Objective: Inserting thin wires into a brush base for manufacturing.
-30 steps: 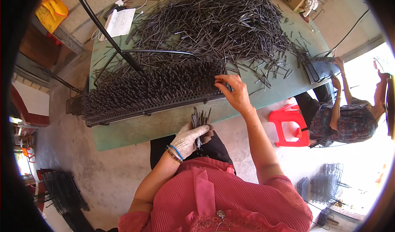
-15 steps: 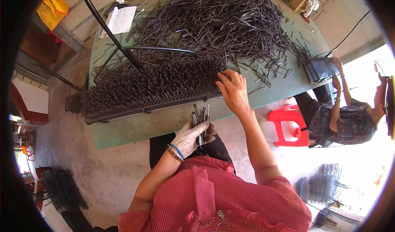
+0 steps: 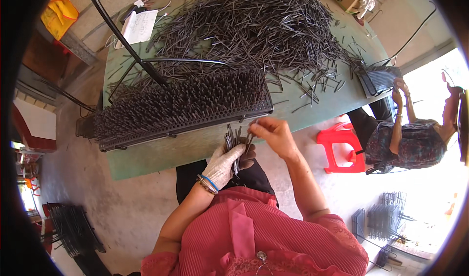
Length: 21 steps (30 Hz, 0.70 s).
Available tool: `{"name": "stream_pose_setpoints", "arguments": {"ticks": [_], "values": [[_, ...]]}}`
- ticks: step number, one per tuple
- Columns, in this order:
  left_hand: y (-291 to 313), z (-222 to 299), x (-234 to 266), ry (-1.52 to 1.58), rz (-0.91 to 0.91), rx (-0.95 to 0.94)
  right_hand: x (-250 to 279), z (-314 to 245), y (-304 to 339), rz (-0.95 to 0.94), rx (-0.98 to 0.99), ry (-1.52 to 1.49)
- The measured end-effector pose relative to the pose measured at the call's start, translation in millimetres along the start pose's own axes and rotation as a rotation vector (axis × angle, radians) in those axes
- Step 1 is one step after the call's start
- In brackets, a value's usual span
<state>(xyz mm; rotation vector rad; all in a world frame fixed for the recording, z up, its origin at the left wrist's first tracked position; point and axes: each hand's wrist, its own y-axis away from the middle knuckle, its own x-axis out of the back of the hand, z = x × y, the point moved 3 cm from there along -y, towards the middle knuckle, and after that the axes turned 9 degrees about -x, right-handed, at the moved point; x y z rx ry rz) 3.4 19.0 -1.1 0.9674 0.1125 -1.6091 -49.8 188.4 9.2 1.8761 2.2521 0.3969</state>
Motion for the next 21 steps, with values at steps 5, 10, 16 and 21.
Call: {"name": "stream_pose_setpoints", "arguments": {"ticks": [5,10,16,21], "values": [[-2,-6,8,-0.012,0.009,0.035,42,-35,-20,0.327,0.297,0.171],[-1,-9,1,-0.088,-0.027,0.094,50,-45,-44,0.41,0.438,0.311],[-3,-8,6,-0.081,-0.026,0.094,48,-43,-53,0.369,0.556,0.367],[-4,-9,6,-0.065,-0.033,0.106,50,-38,-57,0.364,0.526,0.304]]}}
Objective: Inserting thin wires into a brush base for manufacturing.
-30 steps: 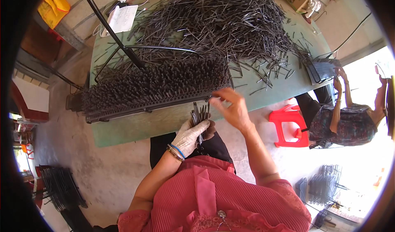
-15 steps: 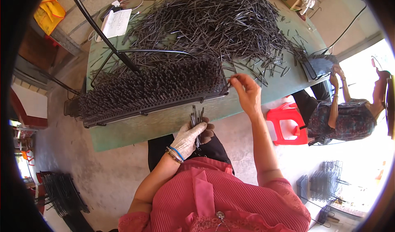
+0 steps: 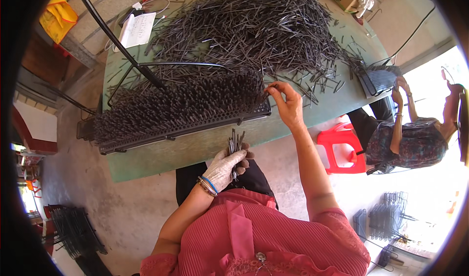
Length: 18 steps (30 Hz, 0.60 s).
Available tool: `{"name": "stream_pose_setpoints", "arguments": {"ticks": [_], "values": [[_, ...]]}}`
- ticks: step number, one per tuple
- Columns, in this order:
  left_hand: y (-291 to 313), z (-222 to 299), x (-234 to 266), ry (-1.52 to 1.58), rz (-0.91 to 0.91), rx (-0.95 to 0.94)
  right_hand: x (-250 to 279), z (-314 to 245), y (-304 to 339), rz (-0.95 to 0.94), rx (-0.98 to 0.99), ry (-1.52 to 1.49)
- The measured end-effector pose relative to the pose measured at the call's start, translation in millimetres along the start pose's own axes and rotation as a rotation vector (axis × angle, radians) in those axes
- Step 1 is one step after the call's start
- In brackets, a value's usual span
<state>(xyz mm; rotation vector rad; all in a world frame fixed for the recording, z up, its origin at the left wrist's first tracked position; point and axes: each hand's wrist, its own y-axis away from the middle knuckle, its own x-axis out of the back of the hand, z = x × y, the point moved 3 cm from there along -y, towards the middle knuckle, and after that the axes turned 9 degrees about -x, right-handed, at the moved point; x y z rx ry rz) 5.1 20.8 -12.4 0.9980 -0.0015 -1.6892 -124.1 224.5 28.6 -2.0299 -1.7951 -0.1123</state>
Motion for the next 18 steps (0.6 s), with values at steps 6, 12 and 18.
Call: {"name": "stream_pose_setpoints", "arguments": {"ticks": [6,12,18], "values": [[-1,0,0,-0.012,0.012,0.016,-1,12,7,0.011,0.003,0.053],[-1,-1,0,-0.079,-0.006,0.012,-12,-5,13,-0.028,0.175,0.231],[-3,-5,4,-0.055,-0.012,0.01,-14,-9,16,0.003,0.214,0.259]]}}
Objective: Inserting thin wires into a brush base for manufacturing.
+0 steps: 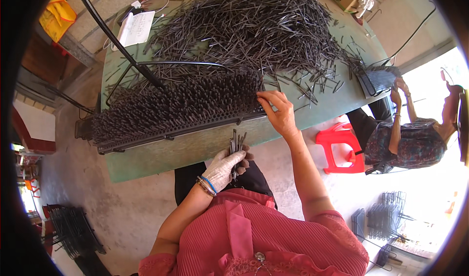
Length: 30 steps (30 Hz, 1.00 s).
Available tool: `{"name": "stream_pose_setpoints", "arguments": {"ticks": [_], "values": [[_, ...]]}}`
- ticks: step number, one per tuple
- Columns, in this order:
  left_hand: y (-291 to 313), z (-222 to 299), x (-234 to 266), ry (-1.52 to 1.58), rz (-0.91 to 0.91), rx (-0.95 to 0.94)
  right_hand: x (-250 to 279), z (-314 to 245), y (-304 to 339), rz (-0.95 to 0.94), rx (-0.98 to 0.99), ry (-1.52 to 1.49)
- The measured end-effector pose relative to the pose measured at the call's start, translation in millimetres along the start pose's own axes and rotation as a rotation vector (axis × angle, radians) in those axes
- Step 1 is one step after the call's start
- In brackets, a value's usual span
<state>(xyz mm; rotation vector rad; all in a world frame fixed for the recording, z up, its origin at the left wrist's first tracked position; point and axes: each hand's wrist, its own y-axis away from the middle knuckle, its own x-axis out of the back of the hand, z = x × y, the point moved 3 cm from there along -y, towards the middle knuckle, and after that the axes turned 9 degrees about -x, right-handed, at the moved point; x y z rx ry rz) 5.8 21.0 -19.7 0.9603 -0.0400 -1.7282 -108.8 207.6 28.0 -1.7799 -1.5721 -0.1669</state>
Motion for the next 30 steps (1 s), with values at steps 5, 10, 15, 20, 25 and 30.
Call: {"name": "stream_pose_setpoints", "arguments": {"ticks": [5,10,15,20,25,30], "values": [[4,6,-6,-0.049,0.003,0.008,-3,-1,6,0.064,0.134,0.091],[3,4,-6,-0.042,-0.009,0.0,-3,5,3,0.093,-0.007,0.05],[5,2,-4,-0.019,-0.014,-0.019,5,-11,-4,0.032,0.141,0.239],[9,5,-11,0.021,-0.031,0.035,-4,-14,0,0.008,0.164,0.437],[12,9,-11,0.008,-0.027,0.038,-22,-14,15,0.069,0.064,0.59],[8,6,-3,0.034,-0.067,-0.003,-27,-8,14,0.165,-0.135,0.324]]}}
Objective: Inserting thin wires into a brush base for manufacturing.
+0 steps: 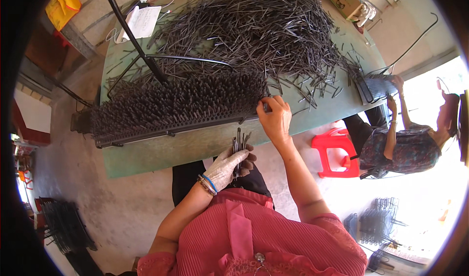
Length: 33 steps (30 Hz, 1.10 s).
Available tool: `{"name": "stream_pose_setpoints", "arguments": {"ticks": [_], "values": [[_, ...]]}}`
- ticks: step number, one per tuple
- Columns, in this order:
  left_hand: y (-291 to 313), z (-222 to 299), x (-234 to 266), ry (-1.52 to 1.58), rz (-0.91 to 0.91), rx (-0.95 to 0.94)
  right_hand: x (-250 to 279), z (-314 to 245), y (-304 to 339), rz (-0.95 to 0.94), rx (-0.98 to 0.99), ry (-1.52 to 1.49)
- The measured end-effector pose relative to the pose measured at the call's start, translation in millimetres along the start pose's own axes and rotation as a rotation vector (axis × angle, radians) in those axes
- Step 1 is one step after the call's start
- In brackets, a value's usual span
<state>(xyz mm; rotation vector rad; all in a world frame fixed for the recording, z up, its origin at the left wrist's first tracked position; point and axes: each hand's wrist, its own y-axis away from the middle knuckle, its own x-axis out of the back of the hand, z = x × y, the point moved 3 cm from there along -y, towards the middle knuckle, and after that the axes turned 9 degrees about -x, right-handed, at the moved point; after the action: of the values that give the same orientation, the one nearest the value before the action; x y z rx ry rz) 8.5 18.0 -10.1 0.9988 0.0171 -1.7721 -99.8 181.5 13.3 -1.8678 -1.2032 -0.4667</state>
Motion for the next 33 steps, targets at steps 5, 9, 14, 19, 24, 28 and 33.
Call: {"name": "stream_pose_setpoints", "arguments": {"ticks": [5,9,14,19,24,28,33], "values": [[-1,-2,6,0.058,0.0,-0.008,6,-2,-10,0.074,-0.084,-0.215],[-1,-2,11,0.061,0.044,-0.001,13,-1,-11,0.088,-0.139,-0.305],[-4,-5,17,0.081,0.048,0.001,13,5,8,0.137,-0.151,-0.303],[-1,3,9,0.126,0.085,0.057,7,11,13,0.081,-0.132,-0.254],[-4,5,7,0.099,0.025,-0.028,17,5,18,-0.14,-0.175,-0.297],[-5,15,-2,0.058,-0.052,-0.067,13,-4,43,-0.636,-0.476,-0.638],[-5,8,-3,-0.052,-0.026,-0.047,16,-7,53,-0.749,-0.608,-0.739]]}}
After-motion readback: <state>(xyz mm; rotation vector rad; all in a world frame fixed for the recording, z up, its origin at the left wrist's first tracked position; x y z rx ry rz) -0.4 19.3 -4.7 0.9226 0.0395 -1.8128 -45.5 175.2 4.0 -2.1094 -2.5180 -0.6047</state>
